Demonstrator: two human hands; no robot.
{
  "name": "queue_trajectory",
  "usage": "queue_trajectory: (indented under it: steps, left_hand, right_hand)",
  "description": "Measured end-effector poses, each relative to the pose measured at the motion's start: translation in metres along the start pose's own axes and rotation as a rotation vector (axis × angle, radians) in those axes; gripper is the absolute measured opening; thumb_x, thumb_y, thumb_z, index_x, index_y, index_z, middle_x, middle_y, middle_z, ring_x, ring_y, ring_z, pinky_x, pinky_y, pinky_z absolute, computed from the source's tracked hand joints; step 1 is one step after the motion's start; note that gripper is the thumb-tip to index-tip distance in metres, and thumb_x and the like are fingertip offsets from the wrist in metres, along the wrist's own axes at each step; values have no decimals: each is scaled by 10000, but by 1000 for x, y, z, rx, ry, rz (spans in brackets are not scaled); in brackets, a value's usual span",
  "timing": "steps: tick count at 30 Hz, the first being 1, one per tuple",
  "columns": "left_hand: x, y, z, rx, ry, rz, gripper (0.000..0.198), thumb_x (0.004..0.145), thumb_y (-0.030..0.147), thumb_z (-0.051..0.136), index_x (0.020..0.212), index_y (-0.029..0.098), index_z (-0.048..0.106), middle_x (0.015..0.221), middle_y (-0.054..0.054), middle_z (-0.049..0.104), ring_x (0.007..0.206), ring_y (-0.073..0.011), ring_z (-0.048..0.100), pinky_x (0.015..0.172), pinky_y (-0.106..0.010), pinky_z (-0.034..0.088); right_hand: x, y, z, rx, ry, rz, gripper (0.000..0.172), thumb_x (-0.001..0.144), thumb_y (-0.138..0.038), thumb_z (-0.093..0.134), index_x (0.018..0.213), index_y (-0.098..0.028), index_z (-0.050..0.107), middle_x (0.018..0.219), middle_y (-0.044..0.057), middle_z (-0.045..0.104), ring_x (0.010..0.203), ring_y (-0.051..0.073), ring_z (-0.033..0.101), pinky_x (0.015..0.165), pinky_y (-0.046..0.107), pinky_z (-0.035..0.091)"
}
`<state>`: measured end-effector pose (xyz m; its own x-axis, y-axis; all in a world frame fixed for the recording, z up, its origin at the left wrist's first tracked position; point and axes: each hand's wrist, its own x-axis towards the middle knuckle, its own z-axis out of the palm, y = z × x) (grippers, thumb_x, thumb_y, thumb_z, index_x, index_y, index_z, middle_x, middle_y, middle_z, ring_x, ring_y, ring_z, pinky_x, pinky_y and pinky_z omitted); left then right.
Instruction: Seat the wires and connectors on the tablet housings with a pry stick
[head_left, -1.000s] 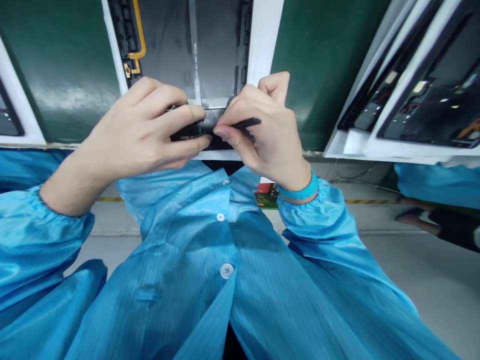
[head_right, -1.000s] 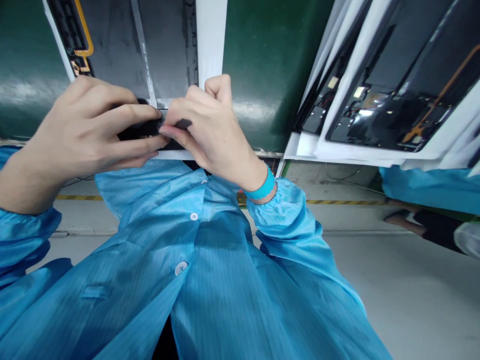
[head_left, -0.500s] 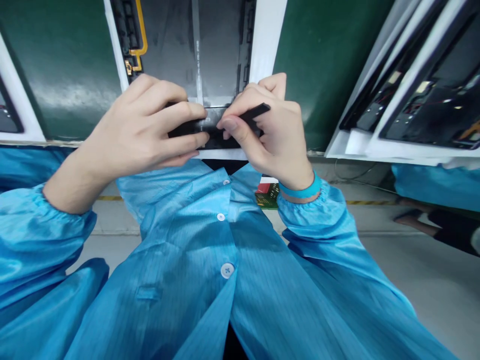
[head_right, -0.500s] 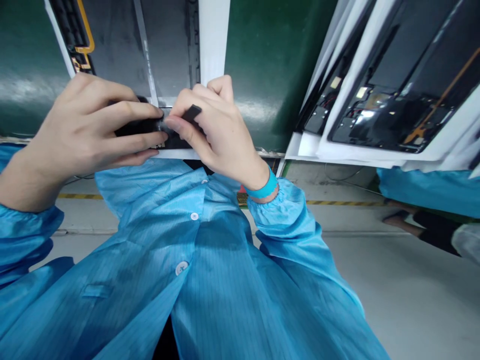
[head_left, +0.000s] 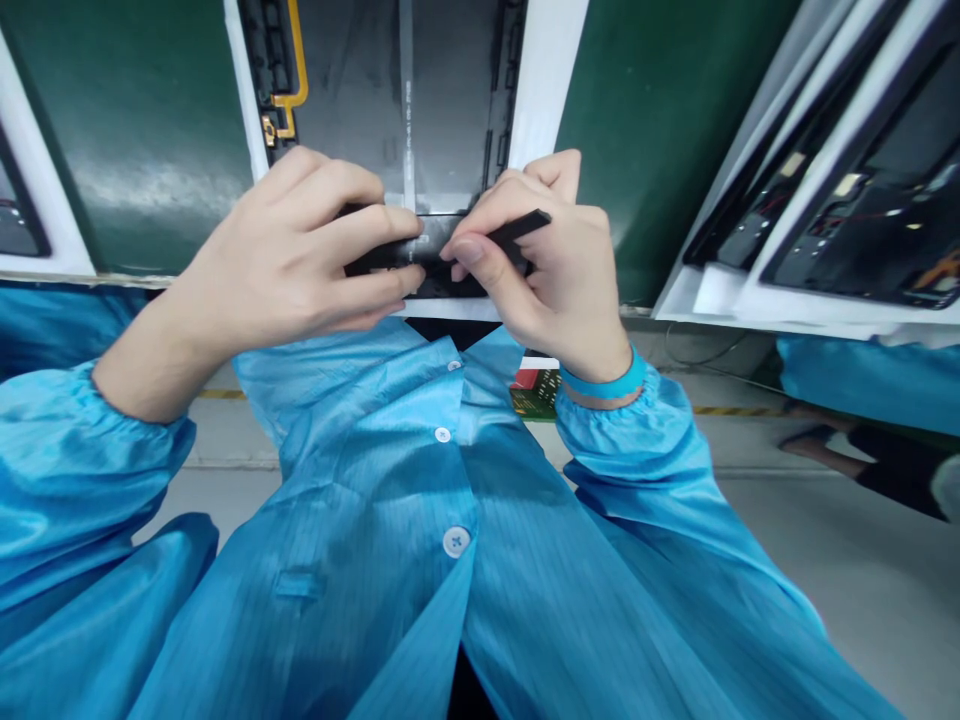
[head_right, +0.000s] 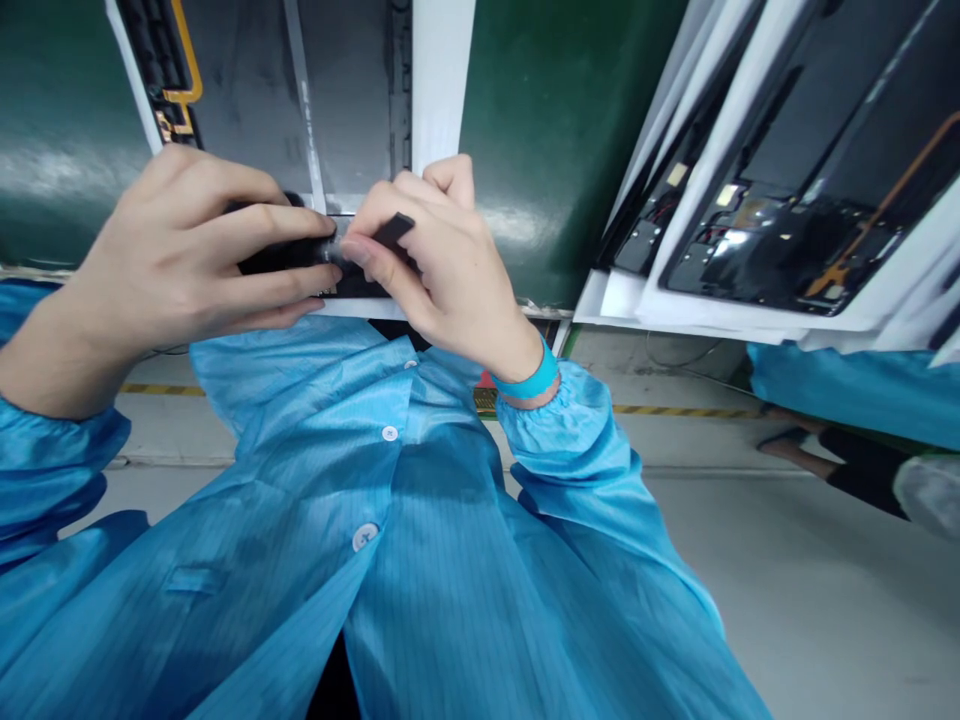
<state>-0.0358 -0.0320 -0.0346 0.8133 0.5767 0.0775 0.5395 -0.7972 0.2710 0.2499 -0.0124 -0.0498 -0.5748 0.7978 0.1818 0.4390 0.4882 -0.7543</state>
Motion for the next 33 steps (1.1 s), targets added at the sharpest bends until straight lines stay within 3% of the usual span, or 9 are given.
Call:
queue_trajectory:
  steps: [4, 8, 12, 16, 20, 25, 29, 33]
  left_hand:
    - [2, 2, -2, -121, -33, -65, 440, 1238, 559, 405, 1447, 326, 714, 1537, 14, 678, 1572, -374, 616, 1234, -696, 571]
    - [3, 3, -2, -246, -13, -119, 381, 1228, 539, 457, 1372, 319, 733, 1519, 37, 693, 1580, -364, 609, 1297, -749, 487]
    - [1, 2, 0, -144, -17, -61, 360, 1232, 472, 456, 1399, 279, 710, 1525, 2, 678, 1562, -398, 620, 1198, -755, 555]
    - [-1, 2, 0, -154, -58, -79, 456, 1252, 501, 349, 1475, 306, 695, 1564, 6, 651, 1650, -394, 529, 1272, -734, 510]
    - [-1, 3, -1, -180, -24, -83, 431, 1247, 502, 393, 1425, 310, 735, 1516, 5, 690, 1609, -391, 579, 1248, -711, 553]
    - [-2, 1, 0, -174, 2, -69, 364, 1224, 490, 505, 1382, 279, 756, 1530, -28, 699, 1535, -384, 640, 1219, -689, 593]
    - [-1, 0, 1, -153, 33, -68, 345, 1213, 504, 542, 1372, 285, 756, 1491, -19, 720, 1465, -390, 689, 1135, -705, 625]
    - [-4, -1, 2, -9, 87, 17, 331, 1196, 469, 593, 1459, 309, 712, 1481, -26, 722, 1396, -380, 731, 1033, -631, 684]
  right_hand:
    - [2, -1, 2, 49, 27, -83, 318, 1186, -561, 468, 1012, -373, 657, 887, -24, 786, 877, 276, 724, 1009, 567, 520]
    - [6, -3, 1, -75, -74, -71, 463, 1160, -675, 375, 977, -370, 672, 924, 5, 785, 906, 292, 702, 1051, 595, 501]
    - [5, -5, -1, -115, -48, -18, 480, 1152, -700, 362, 976, -373, 666, 920, 8, 773, 917, 303, 704, 1055, 601, 501]
    - [5, -3, -1, -95, 92, -12, 461, 1163, -681, 421, 949, -348, 658, 906, 1, 791, 900, 294, 719, 1017, 582, 501]
    - [4, 5, -5, -158, 206, 35, 404, 1170, -615, 491, 949, -332, 677, 968, 32, 820, 951, 312, 708, 1028, 586, 469]
    - [-1, 13, -9, -73, 187, 16, 392, 1177, -600, 462, 972, -346, 679, 848, 24, 766, 844, 299, 692, 1022, 581, 482]
    - [-4, 2, -6, 127, 179, -13, 240, 1164, -460, 606, 969, -344, 683, 857, -23, 789, 843, 266, 723, 1003, 517, 499]
    - [-3, -8, -6, 99, 96, 19, 197, 1147, -387, 619, 961, -368, 681, 864, -36, 790, 908, 289, 713, 1011, 503, 508]
